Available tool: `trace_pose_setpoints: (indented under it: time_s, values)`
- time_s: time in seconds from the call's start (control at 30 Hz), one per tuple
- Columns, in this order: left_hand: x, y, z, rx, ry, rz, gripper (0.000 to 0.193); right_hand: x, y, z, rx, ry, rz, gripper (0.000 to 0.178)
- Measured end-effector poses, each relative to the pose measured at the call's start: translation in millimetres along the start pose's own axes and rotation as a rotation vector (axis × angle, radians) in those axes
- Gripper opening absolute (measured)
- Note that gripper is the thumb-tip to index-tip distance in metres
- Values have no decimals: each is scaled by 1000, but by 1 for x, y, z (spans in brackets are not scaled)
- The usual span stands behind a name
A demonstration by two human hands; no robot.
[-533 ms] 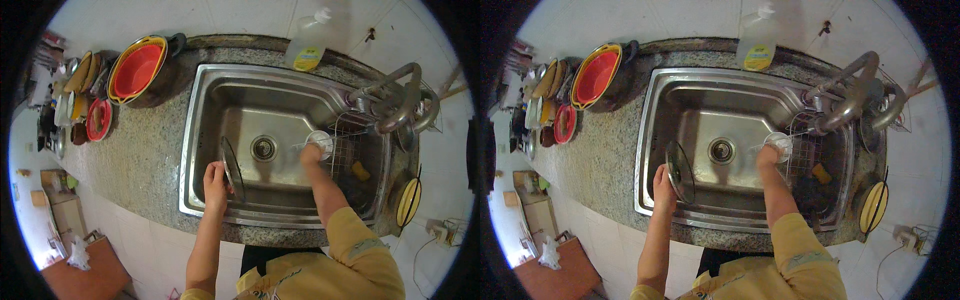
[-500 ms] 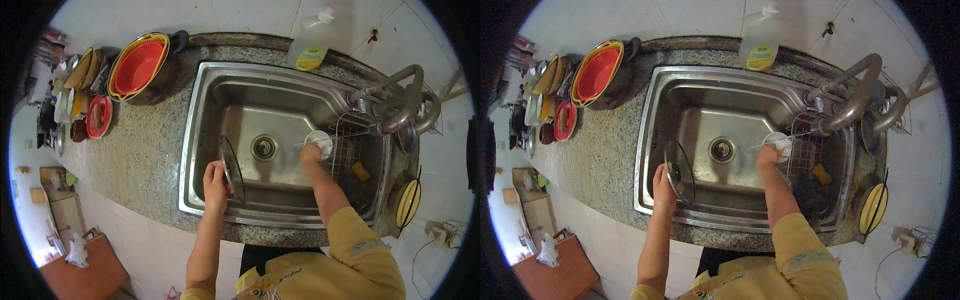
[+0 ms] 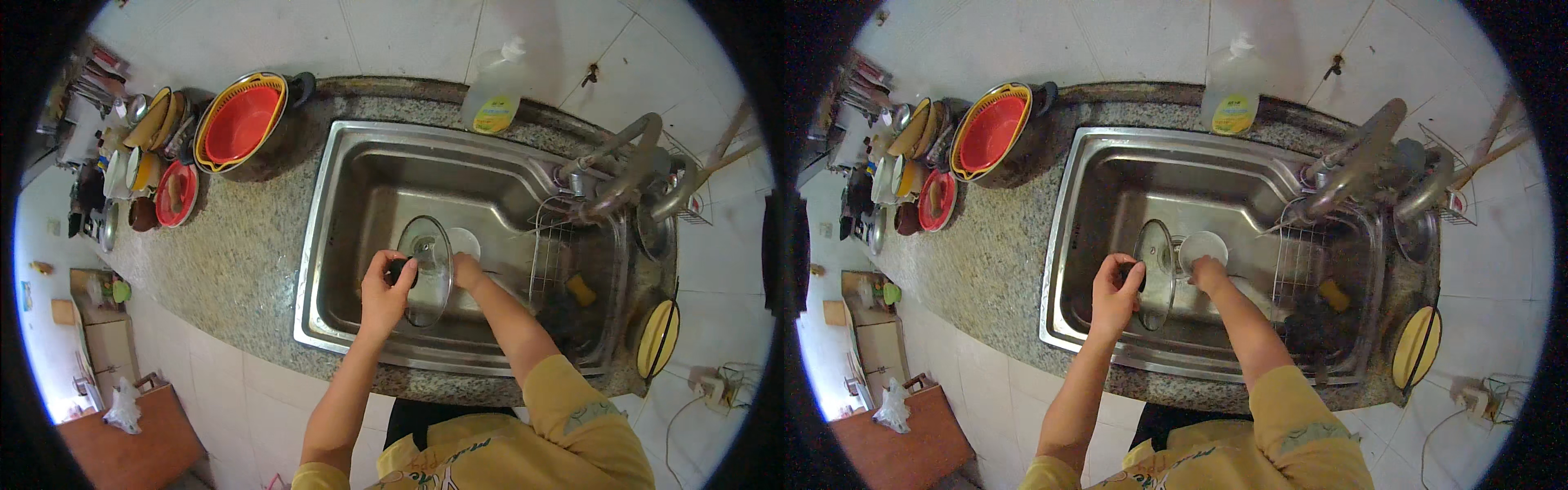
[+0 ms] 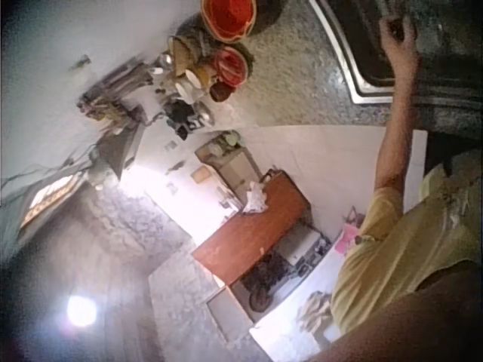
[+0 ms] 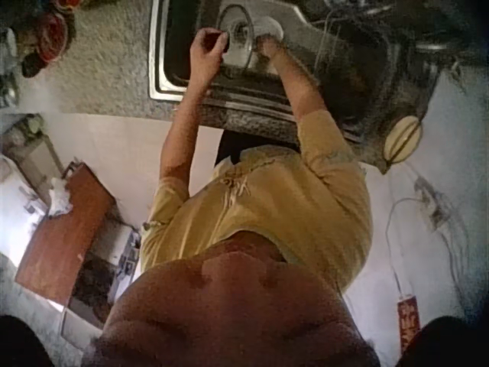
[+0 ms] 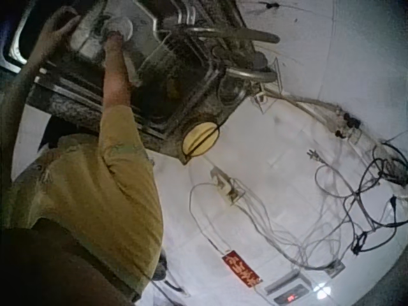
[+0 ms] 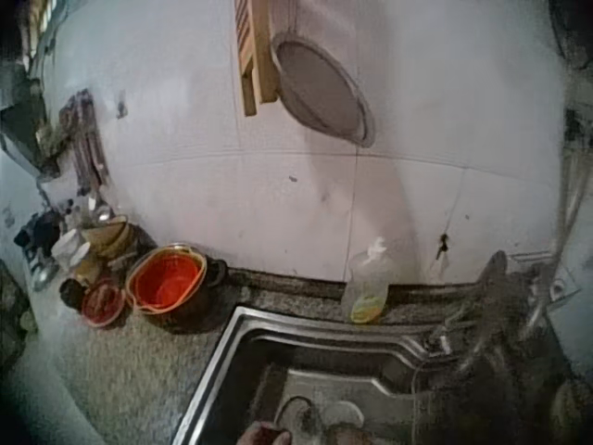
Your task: The person washes a white plate and a glass pot lid in a kitchen sink using a steel wool scrubber and running water. They scrub the items thoroughly, rinse them under the tap, and place the cleaned plate on a nearby counter. The person then picks up a large metal pot and a ladle to wash them in the sink.
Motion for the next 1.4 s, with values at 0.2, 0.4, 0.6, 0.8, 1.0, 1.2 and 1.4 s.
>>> trace_pose_setpoints:
  time_s: [0.2, 0.4, 0.6, 0.8, 1.0, 1.2, 1.4]
  values:
    - [13, 0, 14, -19, -41, 2, 21, 97, -48, 36, 32, -453, 249, 35]
    - [54, 2, 53, -115, -439, 361, 29, 94, -44, 26, 179, -618, 348, 29]
    - [83, -2, 128, -266, -450, 565, 28, 99, -37, 17, 423, -1002, 78, 29]
    - [91, -4, 149, -377, -234, 536, 29, 91, -3, -36, 426, -1299, -17, 31]
    - [104, -16, 130, -220, -415, 578, 25, 63, 70, -92, -55, -1874, 215, 32]
    - [69, -30, 82, -177, -301, 326, 25, 23, 139, -180, -98, -1857, 72, 34]
    - [96, 4, 63, -154, -321, 541, 36, -20, 160, -224, 89, -1489, -150, 25]
Point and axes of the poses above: each hand's wrist, its own y-axis away from the middle knuckle, its own z-axis out of the palm, x = y × z, the point moved 10 cm from there along -y, towards the middle knuckle, and after that the axes turned 11 degrees about z, right-handed, at the moved point
